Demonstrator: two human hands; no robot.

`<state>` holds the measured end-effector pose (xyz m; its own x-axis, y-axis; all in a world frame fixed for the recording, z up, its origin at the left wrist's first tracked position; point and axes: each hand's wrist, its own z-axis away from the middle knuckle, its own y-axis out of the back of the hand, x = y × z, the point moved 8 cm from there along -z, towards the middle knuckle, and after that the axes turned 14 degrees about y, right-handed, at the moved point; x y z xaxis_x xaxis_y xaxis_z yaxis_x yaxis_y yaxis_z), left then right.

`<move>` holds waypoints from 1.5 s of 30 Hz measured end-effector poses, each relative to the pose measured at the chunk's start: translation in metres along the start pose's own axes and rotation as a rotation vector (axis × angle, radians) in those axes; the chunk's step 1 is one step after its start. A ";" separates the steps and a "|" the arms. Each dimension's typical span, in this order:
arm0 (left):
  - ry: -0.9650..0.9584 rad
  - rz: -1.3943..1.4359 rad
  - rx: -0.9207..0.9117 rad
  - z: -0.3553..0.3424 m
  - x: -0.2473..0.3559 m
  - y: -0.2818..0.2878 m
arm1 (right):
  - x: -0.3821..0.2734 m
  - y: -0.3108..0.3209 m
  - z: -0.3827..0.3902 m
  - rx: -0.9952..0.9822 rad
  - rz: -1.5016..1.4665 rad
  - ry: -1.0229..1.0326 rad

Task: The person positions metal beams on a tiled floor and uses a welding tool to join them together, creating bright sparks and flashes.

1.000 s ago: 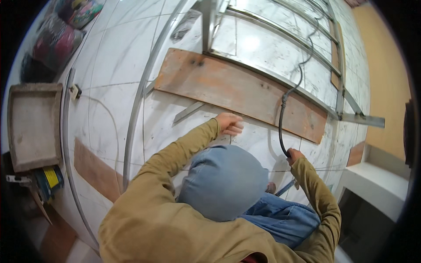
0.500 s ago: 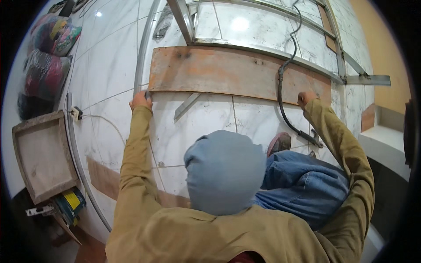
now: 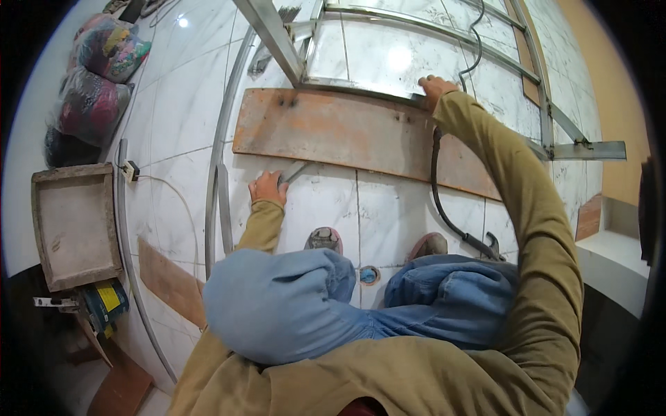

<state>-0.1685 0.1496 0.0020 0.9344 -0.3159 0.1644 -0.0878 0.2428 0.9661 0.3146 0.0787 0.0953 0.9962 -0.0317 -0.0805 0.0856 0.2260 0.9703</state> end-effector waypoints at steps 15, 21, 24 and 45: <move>0.080 -0.558 -0.443 0.092 -0.043 0.029 | 0.034 -0.059 -0.011 -0.187 -0.056 0.002; -0.436 -0.381 -0.500 0.031 0.116 0.095 | 0.029 -0.057 -0.009 -0.299 0.023 0.029; -0.103 -0.200 -0.297 -0.045 0.108 0.084 | 0.034 -0.051 -0.004 -0.269 0.014 -0.013; 0.352 0.174 -0.173 -0.134 -0.125 0.025 | 0.028 -0.027 -0.001 -0.234 -0.007 0.041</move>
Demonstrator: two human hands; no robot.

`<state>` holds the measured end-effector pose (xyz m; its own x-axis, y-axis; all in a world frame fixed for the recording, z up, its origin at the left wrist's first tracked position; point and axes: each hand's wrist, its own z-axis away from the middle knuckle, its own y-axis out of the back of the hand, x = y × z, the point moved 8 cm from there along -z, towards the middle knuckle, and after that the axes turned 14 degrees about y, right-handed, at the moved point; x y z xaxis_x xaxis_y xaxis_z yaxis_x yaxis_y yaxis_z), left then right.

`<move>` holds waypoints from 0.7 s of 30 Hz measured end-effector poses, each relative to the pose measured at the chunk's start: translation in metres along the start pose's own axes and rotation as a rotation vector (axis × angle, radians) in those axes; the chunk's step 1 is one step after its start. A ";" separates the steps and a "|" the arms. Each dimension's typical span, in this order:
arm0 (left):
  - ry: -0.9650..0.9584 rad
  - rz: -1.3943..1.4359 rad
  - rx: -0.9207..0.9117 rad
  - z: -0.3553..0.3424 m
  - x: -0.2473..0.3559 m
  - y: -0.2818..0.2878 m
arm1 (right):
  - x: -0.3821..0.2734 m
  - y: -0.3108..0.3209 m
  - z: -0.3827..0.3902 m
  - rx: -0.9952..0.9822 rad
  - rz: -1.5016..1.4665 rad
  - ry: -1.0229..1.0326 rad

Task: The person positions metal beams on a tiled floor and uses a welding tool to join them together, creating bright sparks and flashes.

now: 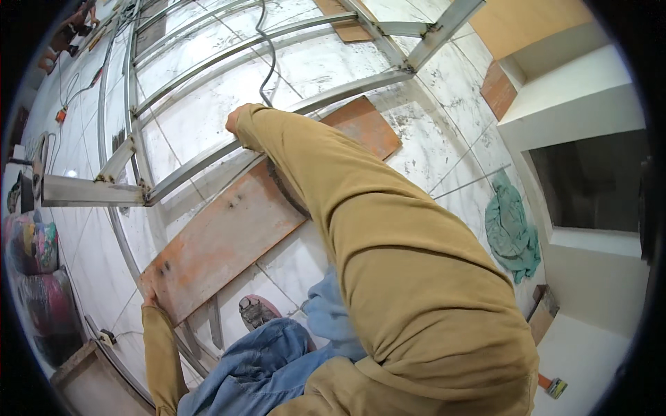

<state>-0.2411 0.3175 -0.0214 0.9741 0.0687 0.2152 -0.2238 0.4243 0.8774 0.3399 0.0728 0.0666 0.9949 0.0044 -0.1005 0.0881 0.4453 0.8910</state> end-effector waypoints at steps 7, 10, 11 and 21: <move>-0.156 0.190 -0.100 -0.026 0.067 -0.010 | 0.002 0.007 0.010 0.084 0.001 -0.028; -0.270 0.324 -0.168 -0.042 0.122 -0.020 | 0.006 0.013 0.009 0.013 -0.045 -0.112; -0.307 0.364 -0.196 -0.047 0.134 -0.021 | 0.000 0.018 0.011 0.021 -0.042 -0.084; 0.087 -0.195 0.121 -0.073 0.100 -0.076 | -0.001 -0.004 -0.013 -0.035 0.003 -0.079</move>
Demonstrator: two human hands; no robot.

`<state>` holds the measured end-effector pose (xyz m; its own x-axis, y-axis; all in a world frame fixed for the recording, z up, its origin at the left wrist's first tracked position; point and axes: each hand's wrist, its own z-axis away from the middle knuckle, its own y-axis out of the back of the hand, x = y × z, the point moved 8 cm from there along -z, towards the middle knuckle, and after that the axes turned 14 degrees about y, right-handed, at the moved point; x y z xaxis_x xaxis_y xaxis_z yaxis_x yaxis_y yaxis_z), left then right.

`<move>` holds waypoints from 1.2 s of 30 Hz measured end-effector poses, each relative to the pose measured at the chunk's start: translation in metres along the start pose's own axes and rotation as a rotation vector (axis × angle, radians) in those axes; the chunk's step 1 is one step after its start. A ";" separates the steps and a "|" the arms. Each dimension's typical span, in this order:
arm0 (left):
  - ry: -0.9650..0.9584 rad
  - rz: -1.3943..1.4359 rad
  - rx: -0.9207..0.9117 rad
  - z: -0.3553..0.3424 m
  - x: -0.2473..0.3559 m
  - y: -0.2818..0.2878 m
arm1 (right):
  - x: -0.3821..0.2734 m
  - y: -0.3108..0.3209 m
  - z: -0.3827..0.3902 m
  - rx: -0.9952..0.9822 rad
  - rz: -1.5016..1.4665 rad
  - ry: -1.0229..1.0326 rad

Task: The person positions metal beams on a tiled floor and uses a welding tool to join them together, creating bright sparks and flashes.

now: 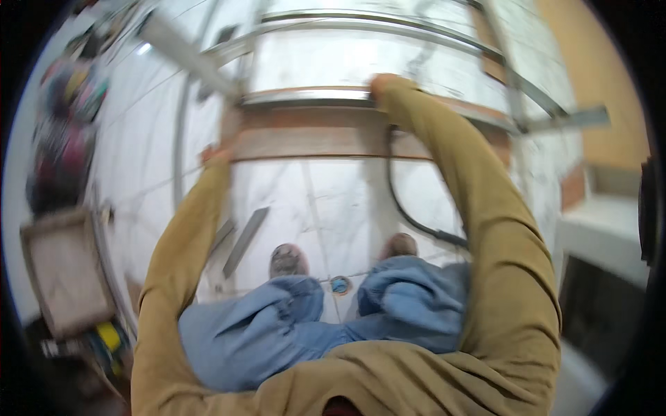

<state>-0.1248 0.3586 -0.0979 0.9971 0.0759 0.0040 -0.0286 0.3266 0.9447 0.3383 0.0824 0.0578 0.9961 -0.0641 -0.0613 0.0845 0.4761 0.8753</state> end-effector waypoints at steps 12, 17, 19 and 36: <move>0.056 0.566 -0.027 0.037 0.029 0.057 | -0.009 0.009 0.002 -0.021 0.005 0.038; 0.013 0.464 0.054 0.108 0.069 0.055 | 0.001 0.006 0.018 -0.030 0.105 -0.009; -0.048 0.317 0.052 0.131 0.058 0.058 | -0.012 0.006 0.020 -0.032 0.124 0.069; -0.452 0.101 -0.264 0.311 -0.138 0.042 | 0.033 0.004 0.043 0.234 -0.369 0.211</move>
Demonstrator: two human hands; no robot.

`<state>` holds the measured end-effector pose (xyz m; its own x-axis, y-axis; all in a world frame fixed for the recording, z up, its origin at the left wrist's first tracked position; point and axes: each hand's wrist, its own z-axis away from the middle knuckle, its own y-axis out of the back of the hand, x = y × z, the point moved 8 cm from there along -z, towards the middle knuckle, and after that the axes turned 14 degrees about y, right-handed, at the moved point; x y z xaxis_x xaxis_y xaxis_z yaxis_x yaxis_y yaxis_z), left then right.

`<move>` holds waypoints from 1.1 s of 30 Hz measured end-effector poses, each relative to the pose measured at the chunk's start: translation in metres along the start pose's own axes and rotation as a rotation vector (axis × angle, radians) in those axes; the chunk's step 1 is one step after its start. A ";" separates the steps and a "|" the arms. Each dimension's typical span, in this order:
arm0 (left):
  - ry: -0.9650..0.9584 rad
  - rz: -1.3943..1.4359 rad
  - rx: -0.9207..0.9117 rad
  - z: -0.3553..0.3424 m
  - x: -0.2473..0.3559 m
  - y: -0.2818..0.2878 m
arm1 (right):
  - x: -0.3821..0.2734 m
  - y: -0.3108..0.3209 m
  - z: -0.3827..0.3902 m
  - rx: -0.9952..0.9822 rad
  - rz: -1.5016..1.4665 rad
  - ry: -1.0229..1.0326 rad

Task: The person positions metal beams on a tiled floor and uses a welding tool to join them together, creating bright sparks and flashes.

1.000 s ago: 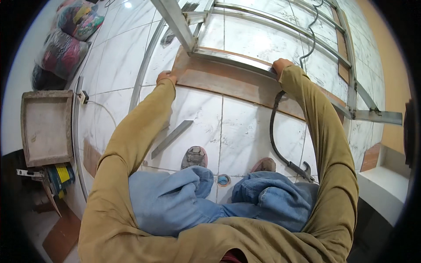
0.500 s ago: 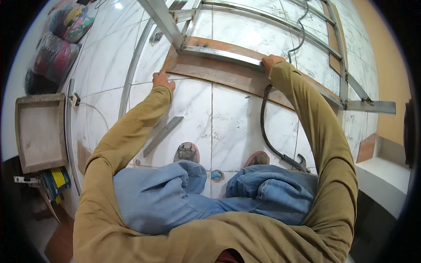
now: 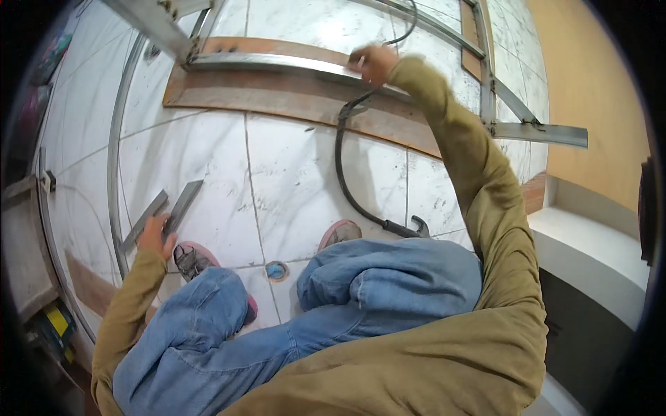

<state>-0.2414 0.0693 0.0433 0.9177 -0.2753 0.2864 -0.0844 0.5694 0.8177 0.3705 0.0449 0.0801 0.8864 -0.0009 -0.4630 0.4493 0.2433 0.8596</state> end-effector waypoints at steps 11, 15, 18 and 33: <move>0.037 -0.075 -0.128 -0.034 0.031 -0.007 | -0.007 -0.157 0.148 -0.361 0.118 -0.390; 0.093 -0.301 -0.059 -0.049 0.013 -0.011 | -0.048 -0.129 0.163 -0.581 0.232 -0.200; 0.167 -0.207 -0.187 -0.036 -0.001 -0.007 | -0.115 -0.145 0.128 -0.658 0.098 -0.096; 0.146 1.025 -0.372 -0.157 0.175 0.080 | -0.257 -0.072 -0.027 -0.109 -0.692 0.362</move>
<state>-0.0263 0.1882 0.0807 0.5179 0.5417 0.6621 -0.7330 0.6800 0.0170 0.1070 0.0542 0.1313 0.3095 0.1242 -0.9427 0.8554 0.3968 0.3331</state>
